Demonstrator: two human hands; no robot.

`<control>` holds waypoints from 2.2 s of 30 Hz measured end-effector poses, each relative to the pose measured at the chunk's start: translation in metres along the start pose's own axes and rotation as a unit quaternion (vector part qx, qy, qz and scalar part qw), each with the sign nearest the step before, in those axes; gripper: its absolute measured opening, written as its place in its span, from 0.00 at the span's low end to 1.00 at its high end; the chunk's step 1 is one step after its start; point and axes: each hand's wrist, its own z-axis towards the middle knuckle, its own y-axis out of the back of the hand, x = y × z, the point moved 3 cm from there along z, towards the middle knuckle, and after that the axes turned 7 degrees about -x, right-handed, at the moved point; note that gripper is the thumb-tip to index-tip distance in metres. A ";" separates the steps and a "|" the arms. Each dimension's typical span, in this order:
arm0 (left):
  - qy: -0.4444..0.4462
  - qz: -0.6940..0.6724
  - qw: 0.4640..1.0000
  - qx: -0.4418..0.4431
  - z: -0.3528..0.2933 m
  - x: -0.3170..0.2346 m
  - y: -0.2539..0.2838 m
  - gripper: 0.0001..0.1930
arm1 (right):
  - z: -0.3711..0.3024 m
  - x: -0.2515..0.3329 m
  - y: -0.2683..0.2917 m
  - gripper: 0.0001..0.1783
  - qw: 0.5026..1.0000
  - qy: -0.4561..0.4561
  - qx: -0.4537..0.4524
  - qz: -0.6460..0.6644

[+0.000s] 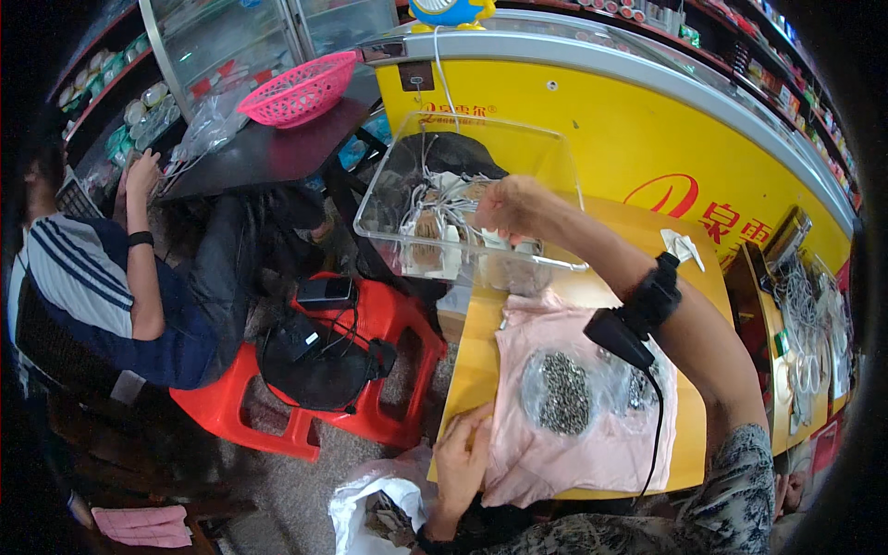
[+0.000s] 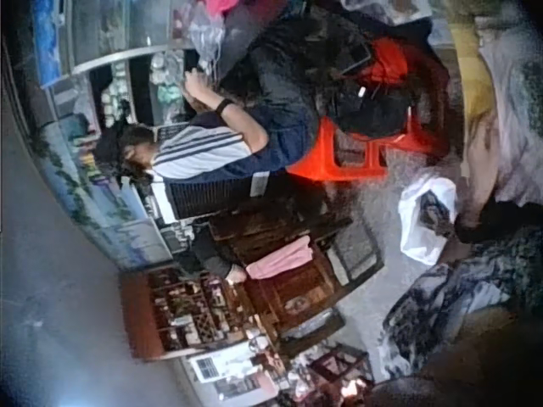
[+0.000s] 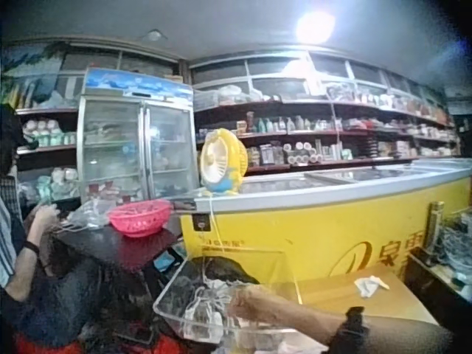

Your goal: The person picks up a metal fastener from a bag and presses it into a paper tag by hand, repeating this for several tags. They then reach into a plastic bin to retrieve more tags and continue attaching fasteners to them.

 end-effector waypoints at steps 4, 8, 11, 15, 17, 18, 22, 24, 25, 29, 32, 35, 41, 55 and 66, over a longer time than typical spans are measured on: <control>0.047 -0.034 0.998 -0.009 0.001 0.016 -0.004 0.10 | 0.016 0.003 -0.024 0.24 0.991 0.002 0.100 0.091; 0.073 -0.028 0.997 0.009 0.005 0.018 -0.002 0.10 | 0.007 0.010 -0.035 0.27 0.983 -0.035 0.170 -0.056; 0.067 -0.015 0.997 0.017 0.005 0.016 0.002 0.10 | 0.003 0.002 -0.039 0.19 0.933 0.335 0.129 0.016; 0.079 -0.019 0.996 0.047 0.008 0.012 0.002 0.10 | 0.041 -0.003 -0.074 0.36 0.959 0.225 0.085 0.149; 0.085 -0.026 0.995 0.051 0.011 0.010 0.005 0.11 | 0.052 0.002 -0.080 0.33 0.946 0.262 0.033 0.190; 0.080 -0.040 0.994 0.067 0.012 0.006 0.001 0.11 | 0.079 -0.013 -0.078 0.32 0.970 0.176 0.087 0.144; 0.079 -0.049 0.994 0.056 0.009 0.011 0.003 0.11 | 0.091 -0.010 -0.091 0.28 0.957 0.019 0.159 0.242; 0.080 -0.021 0.994 0.076 0.010 0.010 0.005 0.12 | 0.082 -0.002 -0.080 0.28 0.956 0.016 0.177 0.234; 0.079 -0.020 0.994 0.076 0.010 0.009 0.005 0.12 | 0.079 0.000 -0.077 0.30 0.955 0.012 0.194 0.225; 0.099 -0.027 0.991 0.085 0.009 0.008 0.004 0.12 | 0.100 -0.011 -0.079 0.30 0.977 0.018 0.171 0.127; 0.076 -0.021 0.994 0.074 0.009 0.013 0.003 0.12 | 0.096 -0.005 -0.076 0.30 0.987 0.013 0.139 0.077; 0.068 -0.022 0.994 0.078 0.009 0.008 0.005 0.12 | 0.092 0.009 -0.070 0.33 0.974 0.200 0.104 -0.026; 0.066 -0.035 0.995 0.066 0.010 0.007 0.001 0.12 | 0.107 -0.005 -0.087 0.31 0.980 0.088 0.145 0.100; 0.015 -0.022 0.999 0.024 0.006 0.015 -0.004 0.12 | 0.068 0.036 0.006 0.23 0.924 0.102 0.002 0.370; 0.006 -0.068 0.998 -0.003 0.006 0.022 -0.010 0.08 | -0.030 0.007 0.180 0.26 0.917 0.189 -0.214 0.279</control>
